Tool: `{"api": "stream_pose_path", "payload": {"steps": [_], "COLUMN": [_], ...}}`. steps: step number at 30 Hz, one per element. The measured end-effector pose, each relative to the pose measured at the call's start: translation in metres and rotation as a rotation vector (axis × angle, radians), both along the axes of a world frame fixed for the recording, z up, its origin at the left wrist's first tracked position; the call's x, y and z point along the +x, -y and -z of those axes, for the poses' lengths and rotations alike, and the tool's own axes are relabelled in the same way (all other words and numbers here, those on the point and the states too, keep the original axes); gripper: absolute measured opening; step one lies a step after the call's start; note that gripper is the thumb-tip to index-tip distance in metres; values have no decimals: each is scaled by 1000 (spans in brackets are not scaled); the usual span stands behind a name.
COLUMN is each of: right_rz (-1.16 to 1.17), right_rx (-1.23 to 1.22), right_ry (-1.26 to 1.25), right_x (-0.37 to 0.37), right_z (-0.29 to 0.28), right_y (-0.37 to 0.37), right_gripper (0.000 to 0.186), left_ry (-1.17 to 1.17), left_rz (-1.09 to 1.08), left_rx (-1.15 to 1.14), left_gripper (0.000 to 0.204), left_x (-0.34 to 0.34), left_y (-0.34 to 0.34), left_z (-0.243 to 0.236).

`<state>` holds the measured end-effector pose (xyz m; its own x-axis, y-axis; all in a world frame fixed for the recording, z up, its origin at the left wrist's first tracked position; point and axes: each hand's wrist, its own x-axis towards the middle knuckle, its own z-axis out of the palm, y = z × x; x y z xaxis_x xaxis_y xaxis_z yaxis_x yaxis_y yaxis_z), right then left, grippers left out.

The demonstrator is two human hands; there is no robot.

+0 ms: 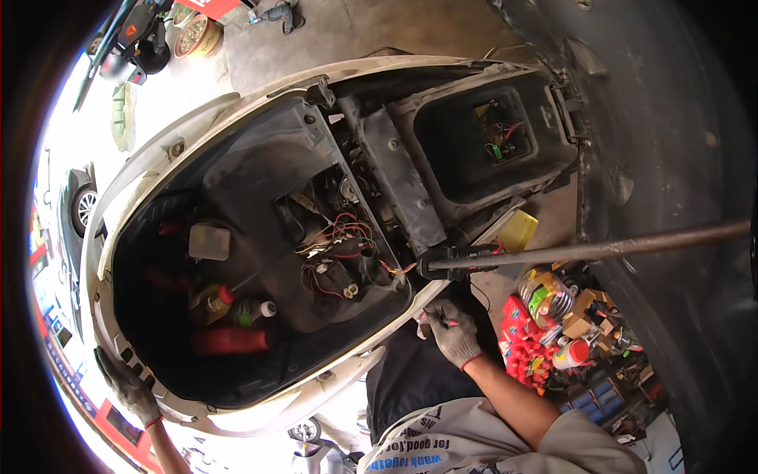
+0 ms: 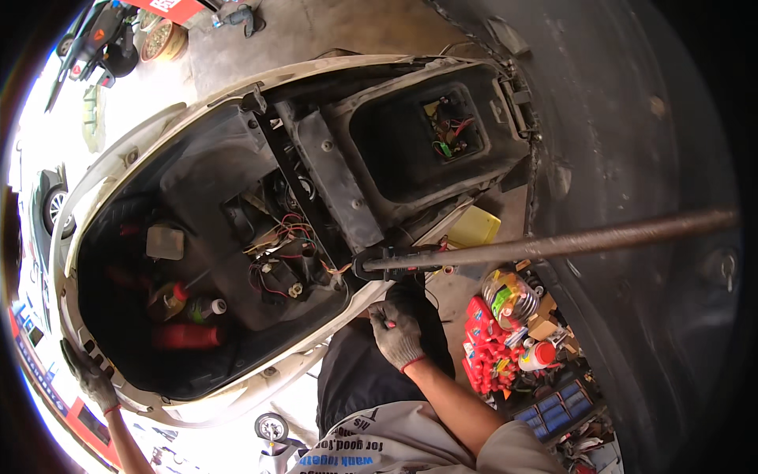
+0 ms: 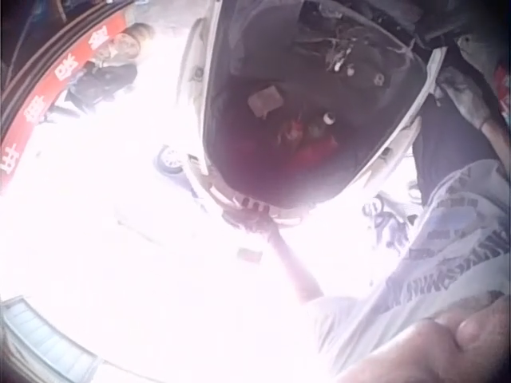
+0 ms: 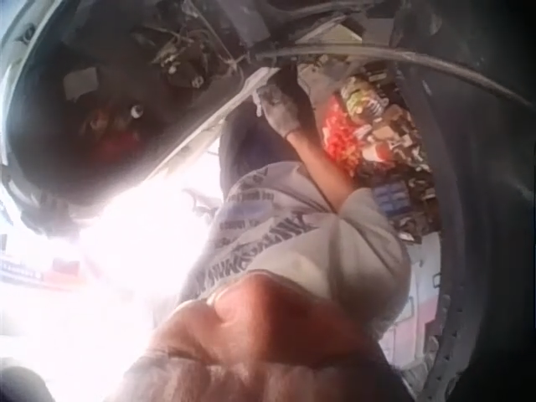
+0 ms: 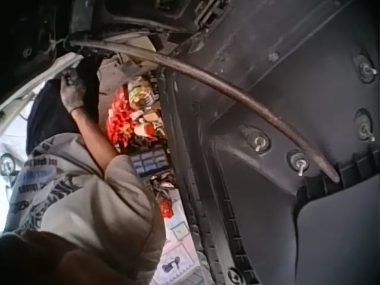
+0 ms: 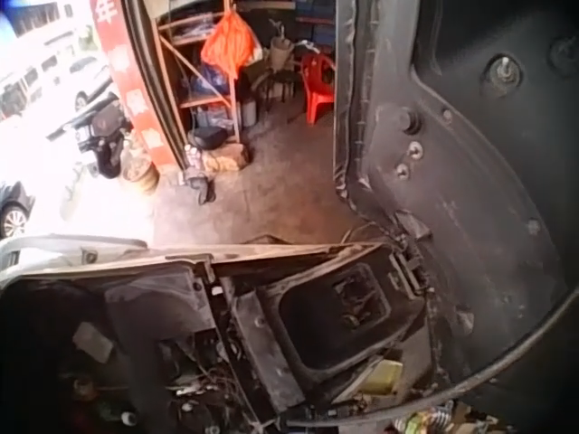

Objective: Testing the electrical system of a scooter with a multimeter.

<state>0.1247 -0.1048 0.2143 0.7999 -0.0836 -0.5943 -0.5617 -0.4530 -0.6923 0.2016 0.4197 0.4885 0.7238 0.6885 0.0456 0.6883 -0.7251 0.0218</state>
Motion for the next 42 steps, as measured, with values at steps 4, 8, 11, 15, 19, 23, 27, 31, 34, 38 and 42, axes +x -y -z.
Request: {"api": "stream_pose_path", "payload": {"steps": [4, 8, 11, 15, 19, 23, 27, 31, 34, 38, 42], "right_rz": [-7, -27, -61, -116, -145, -244, -264, -282, -290, -341, -358], "right_rx": [-3, -27, -51, -57, -111, -178, -220, -238, -227, -275, -287], "right_ry": [33, 2, 61, -11, -25, 50, 51, -17, -54, -154, -144], "right_x": [0, 0, 6, 10, 19, 23, 23, 26, 30, 30, 28], "right_z": [7, 11, 10, 10, 3, 3, 4, 0, -5, -3, -1], "right_y": [-3, -3, -3, -3, -2, -1, -1, -2, -3, -3, -2], "right_gripper": [8, 11, 12, 16, 16, 18, 18, 17, 16, 16, 16], "left_ry": [24, 61, 46, -5, 14, 10, 26, 29, 74, 61, 34], "left_rz": [118, 70, 52, 74, 11, -10, -5, -56, 49, -2, 1], "left_rx": [100, 96, 94, 96, 26, 13, -59, -85, -20, -47, -7], "left_gripper": [49, 50, 51, 51, 50, 51, 51, 52, 53, 52, 52], "left_x": [-7, -3, -3, -22, -16, -14, -4, -15, -11, -12, -15], "left_y": [-18, -13, -14, -51, -33, -33, -17, -37, -30, -31, -38], "left_z": [5, 11, 12, 6, 9, 6, 5, 3, 7, 6, 7]}}
